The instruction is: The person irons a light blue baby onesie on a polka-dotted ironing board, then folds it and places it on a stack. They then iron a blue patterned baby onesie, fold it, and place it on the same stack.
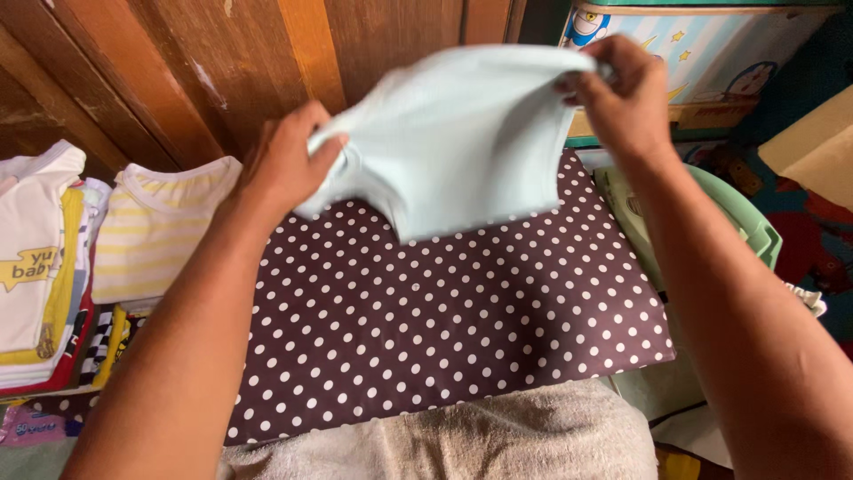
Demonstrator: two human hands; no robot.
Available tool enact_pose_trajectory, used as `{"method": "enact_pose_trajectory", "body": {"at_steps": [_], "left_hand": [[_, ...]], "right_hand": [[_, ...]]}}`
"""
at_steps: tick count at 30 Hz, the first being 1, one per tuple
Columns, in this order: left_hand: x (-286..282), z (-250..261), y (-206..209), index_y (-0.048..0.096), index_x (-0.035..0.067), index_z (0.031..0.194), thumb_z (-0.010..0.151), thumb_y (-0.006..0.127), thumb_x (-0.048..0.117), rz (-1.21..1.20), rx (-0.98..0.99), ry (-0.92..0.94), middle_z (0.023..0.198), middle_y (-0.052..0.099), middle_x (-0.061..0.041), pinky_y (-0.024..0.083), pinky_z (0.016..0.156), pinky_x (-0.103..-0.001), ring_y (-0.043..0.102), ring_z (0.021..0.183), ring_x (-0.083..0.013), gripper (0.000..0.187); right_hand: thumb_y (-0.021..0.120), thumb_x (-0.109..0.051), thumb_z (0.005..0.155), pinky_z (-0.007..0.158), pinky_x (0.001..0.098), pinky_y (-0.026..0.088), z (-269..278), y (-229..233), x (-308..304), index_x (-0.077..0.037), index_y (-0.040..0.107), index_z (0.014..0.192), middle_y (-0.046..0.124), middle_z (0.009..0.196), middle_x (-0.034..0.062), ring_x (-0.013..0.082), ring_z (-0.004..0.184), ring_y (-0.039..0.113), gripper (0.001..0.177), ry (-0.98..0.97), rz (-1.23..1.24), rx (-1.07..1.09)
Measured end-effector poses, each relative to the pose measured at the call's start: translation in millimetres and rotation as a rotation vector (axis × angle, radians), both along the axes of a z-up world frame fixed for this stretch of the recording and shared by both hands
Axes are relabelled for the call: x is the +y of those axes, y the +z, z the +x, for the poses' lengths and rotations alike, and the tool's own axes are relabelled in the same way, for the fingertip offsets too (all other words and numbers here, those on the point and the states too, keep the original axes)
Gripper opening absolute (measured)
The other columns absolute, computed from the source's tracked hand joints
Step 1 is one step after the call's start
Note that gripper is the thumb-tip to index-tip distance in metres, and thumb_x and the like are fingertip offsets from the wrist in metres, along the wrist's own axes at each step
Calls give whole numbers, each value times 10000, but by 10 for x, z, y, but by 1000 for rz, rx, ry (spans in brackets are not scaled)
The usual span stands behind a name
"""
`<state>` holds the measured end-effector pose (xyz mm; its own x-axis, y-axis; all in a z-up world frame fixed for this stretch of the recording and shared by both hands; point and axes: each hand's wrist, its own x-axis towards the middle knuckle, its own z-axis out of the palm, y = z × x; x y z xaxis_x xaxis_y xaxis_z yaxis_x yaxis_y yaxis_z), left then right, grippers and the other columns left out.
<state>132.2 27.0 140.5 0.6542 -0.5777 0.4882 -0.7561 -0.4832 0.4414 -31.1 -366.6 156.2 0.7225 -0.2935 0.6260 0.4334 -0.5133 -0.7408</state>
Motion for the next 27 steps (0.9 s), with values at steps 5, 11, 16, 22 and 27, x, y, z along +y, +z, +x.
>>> {"method": "enact_pose_trajectory", "body": {"at_steps": [5,11,16,22,27], "left_hand": [[94,-355,250,654,45,1088,968,739,181,-68,-181,-74,1099,725,-164,547,744,-471,717,944,-353,201],[305,-867,-515,727,106,1076,910,699,102,281,-100,-150,1003,697,-97,600,721,-432,712,835,-297,169],[544,-1164,-887,738,114,1051,897,698,105,320,-155,-149,988,718,-58,583,818,-427,713,853,-247,160],[488,-1524,-812,749,76,1080,807,686,108,183,-249,-157,1079,721,-83,524,943,-429,684,991,-238,282],[12,-1901,-933,770,51,1046,803,745,229,105,-287,-338,1053,709,-110,486,893,-428,642,991,-245,302]], "right_hand": [[628,107,1002,944,310,629,-593,21,85,58,572,1145,685,1073,91,167,1008,718,161,-50,-79,-60],[679,96,748,980,351,546,-1370,-715,505,-23,649,1069,680,1197,85,194,1127,659,344,-7,-220,325],[703,55,724,904,370,561,-1791,-934,687,-53,675,938,724,1035,80,267,1023,700,242,-113,-544,425],[652,88,653,907,391,535,-1902,-872,687,-59,709,821,719,983,79,307,1003,668,230,-59,-711,415],[578,110,773,910,370,557,-1799,-890,493,-101,724,795,737,926,38,237,923,706,258,-103,-794,280]]}}
